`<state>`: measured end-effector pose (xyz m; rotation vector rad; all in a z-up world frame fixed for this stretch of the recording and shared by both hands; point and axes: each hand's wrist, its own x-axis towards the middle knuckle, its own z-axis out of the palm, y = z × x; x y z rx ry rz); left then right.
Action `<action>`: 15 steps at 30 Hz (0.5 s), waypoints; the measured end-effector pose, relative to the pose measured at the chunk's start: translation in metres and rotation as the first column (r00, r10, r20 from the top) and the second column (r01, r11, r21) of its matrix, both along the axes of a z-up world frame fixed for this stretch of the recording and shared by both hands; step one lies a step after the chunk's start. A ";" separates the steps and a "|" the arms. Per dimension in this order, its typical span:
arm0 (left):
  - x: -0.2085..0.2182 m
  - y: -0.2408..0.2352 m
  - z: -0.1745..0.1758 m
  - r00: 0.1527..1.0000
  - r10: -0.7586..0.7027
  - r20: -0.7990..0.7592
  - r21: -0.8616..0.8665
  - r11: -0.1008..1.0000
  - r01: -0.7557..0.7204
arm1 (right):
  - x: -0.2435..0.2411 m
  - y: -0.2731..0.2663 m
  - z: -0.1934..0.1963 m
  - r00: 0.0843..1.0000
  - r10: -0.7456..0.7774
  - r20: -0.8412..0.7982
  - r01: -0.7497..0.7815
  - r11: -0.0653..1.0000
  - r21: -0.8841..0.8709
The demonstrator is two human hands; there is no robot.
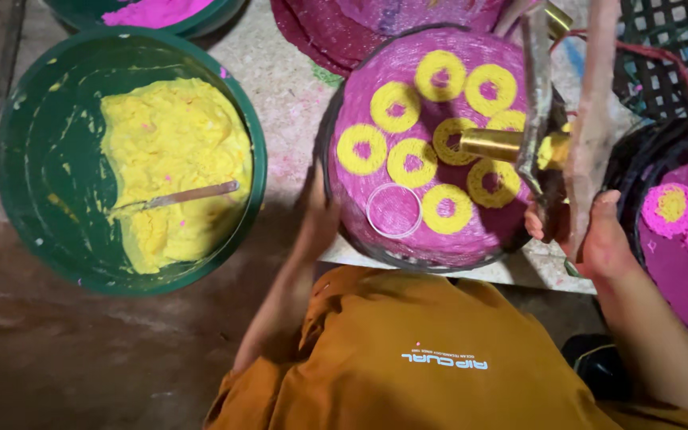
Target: The person uses a manual press to form yellow dough into ring shapes on a pink glittery mat. They then fill the centers of the rings with pink dough using the same press. The finished pieces are arranged on a tray and placed into a steamer.
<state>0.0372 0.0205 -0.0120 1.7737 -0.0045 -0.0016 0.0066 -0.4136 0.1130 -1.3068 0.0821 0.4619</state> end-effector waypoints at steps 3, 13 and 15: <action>0.058 0.028 0.001 0.982 0.026 0.188 0.245 0.967 -0.072 | 0.019 0.012 -0.008 0.997 0.080 -0.012 -0.081 0.996 -0.042; 0.084 -0.011 0.131 0.953 -0.221 0.208 -0.942 0.215 0.256 | 0.077 0.100 0.040 0.808 0.524 -0.270 -0.588 0.681 -0.437; 0.081 -0.019 0.144 0.935 -0.233 0.268 -0.962 -0.116 0.247 | 0.090 0.118 0.055 0.669 0.583 -0.461 -0.729 0.636 -0.255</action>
